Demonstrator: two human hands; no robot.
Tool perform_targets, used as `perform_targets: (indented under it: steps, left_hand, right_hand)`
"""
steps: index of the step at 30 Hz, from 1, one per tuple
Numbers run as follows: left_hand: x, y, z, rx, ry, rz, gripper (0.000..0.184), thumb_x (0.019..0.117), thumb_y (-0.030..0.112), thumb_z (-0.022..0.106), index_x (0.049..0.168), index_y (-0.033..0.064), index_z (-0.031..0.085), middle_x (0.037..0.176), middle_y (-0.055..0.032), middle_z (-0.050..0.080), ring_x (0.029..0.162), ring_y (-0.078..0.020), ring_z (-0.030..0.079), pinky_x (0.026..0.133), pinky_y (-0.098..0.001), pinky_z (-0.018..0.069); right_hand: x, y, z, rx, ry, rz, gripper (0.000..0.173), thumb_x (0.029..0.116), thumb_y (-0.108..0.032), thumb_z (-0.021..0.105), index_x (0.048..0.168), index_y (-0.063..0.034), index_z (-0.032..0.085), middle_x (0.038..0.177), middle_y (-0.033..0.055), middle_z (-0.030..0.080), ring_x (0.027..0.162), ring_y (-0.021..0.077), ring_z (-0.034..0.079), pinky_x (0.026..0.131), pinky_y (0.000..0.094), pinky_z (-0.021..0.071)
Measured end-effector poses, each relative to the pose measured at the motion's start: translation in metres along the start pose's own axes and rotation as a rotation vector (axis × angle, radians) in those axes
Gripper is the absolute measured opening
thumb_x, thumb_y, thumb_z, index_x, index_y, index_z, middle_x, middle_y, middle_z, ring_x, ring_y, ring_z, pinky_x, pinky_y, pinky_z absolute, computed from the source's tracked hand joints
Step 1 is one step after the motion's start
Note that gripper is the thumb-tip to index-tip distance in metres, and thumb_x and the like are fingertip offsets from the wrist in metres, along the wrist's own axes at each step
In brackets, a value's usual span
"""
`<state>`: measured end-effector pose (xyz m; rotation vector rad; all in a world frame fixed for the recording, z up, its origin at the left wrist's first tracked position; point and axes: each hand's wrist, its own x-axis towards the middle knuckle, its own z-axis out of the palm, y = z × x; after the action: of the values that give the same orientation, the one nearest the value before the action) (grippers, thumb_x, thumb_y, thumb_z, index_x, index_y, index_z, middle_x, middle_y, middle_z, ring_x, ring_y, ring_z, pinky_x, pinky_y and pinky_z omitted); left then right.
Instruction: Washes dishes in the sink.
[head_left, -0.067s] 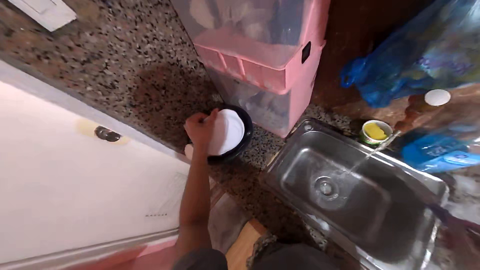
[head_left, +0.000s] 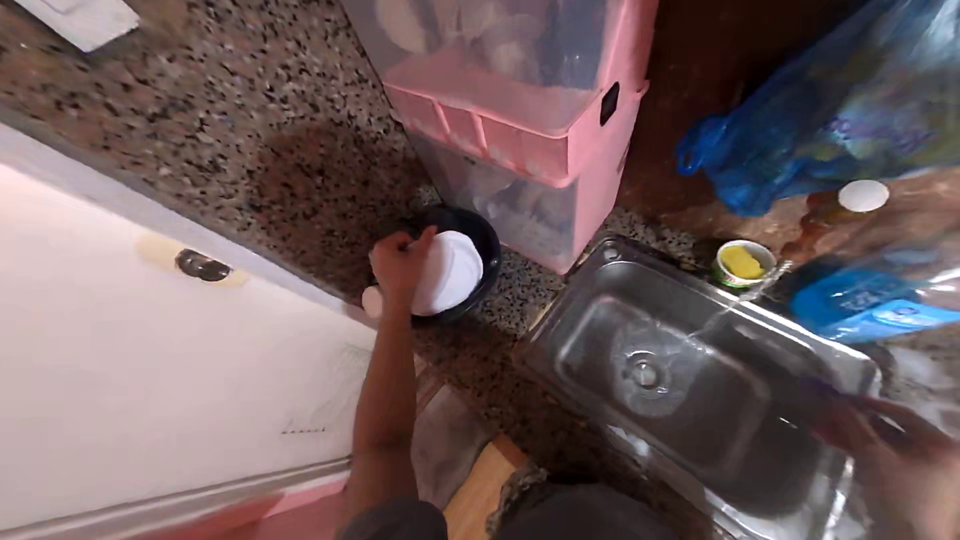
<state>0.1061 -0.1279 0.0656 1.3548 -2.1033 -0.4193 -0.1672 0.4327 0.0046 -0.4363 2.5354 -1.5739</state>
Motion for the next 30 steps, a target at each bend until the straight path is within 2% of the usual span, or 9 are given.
perform_targets:
  steps: [3,6,10,14,18,22,24,27,30]
  left_hand:
    - [-0.005,-0.019,0.004,0.031,-0.055,-0.017,0.067,0.101,0.059,0.053,0.101,-0.0053,0.069,0.095,-0.0317,0.067,0.093,-0.0502,0.065,0.082,-0.0709,0.0474]
    - [-0.007,-0.026,0.012,0.13,-0.052,-0.002,0.065,0.1054,0.056,0.041,0.123,-0.0016,0.066,0.113,-0.0358,0.066,0.109,-0.0569,0.062,0.091,-0.0775,0.0423]
    - [-0.017,-0.018,0.019,0.183,0.134,0.111,0.06,0.0968,0.047,0.054,0.14,0.0056,0.056,0.141,-0.0307,0.054,0.136,-0.0523,0.044,0.113,-0.0708,0.0266]
    - [-0.042,0.009,0.043,0.112,0.318,0.41,0.053,0.0992,0.044,0.052,0.128,0.0001,0.062,0.128,-0.0307,0.061,0.126,-0.0505,0.053,0.11,-0.064,0.0329]
    - [-0.082,0.064,0.096,-0.276,0.259,0.738,0.029,0.099,0.023,0.058,0.113,-0.0011,0.066,0.117,-0.0238,0.067,0.121,-0.039,0.059,0.109,-0.0525,0.0417]
    - [-0.136,0.154,0.163,-0.63,-0.249,0.74,0.029,0.0951,0.015,0.063,0.114,-0.0068,0.065,0.114,-0.0237,0.068,0.111,-0.0322,0.065,0.1,-0.0469,0.0524]
    - [-0.155,0.201,0.195,-0.686,-0.592,0.686,0.039,0.0968,0.012,0.064,0.129,-0.0088,0.059,0.129,-0.0257,0.064,0.125,-0.0337,0.061,0.109,-0.0471,0.0475]
    - [-0.172,0.257,0.247,-0.667,-0.875,0.66,0.061,0.0988,0.014,0.066,0.15,-0.008,0.04,0.148,-0.028,0.05,0.138,-0.0364,0.051,0.118,-0.0474,0.0393]
    - [-0.182,0.293,0.279,-0.643,-1.073,0.687,0.066,0.0979,0.005,0.064,0.155,-0.005,0.033,0.146,-0.0266,0.053,0.134,-0.0344,0.055,0.115,-0.0462,0.0427]
  right_hand:
    - [0.038,-0.03,0.038,0.129,0.021,0.124,0.024,0.0986,-0.011,0.064,0.115,0.006,0.062,0.087,0.0051,0.071,0.07,0.0059,0.07,0.066,0.0273,0.063]
    - [0.078,-0.02,0.067,0.192,0.049,0.077,0.027,0.1021,-0.022,0.063,0.115,0.0019,0.065,0.091,0.0066,0.068,0.075,0.0088,0.065,0.072,0.033,0.0592]
    - [0.13,0.006,0.114,0.447,-0.006,0.004,0.027,0.1072,-0.02,0.047,0.119,0.0006,0.059,0.092,0.0029,0.069,0.081,0.0083,0.068,0.075,0.0303,0.0602]
    - [0.122,-0.037,0.128,0.383,-0.119,0.122,0.032,0.1081,-0.008,0.04,0.136,0.0063,0.043,0.098,0.0126,0.062,0.08,0.013,0.062,0.076,0.0315,0.0548]
    - [0.101,-0.077,0.122,0.352,-0.186,0.139,0.031,0.1092,-0.009,0.036,0.137,0.0043,0.04,0.091,0.005,0.053,0.075,0.0048,0.052,0.074,0.0217,0.0485]
    - [0.069,-0.146,0.097,0.208,-0.199,0.216,0.037,0.1102,-0.002,0.03,0.144,0.0106,0.036,0.118,0.0211,0.06,0.104,0.0163,0.062,0.096,0.0288,0.0489]
    - [0.065,-0.154,0.088,0.077,-0.229,0.186,0.036,0.1091,0.0,0.035,0.142,0.0125,0.04,0.131,0.0263,0.059,0.117,0.0223,0.062,0.102,0.0326,0.0481]
    - [0.065,-0.147,0.078,-0.042,-0.244,0.121,0.034,0.1051,0.003,0.047,0.138,0.0134,0.047,0.132,0.0288,0.058,0.121,0.0285,0.06,0.104,0.038,0.0476]
    - [0.055,-0.169,0.057,-0.127,-0.243,0.135,0.037,0.1017,0.005,0.053,0.138,0.0126,0.05,0.138,0.0278,0.058,0.131,0.0311,0.057,0.112,0.0402,0.0437]
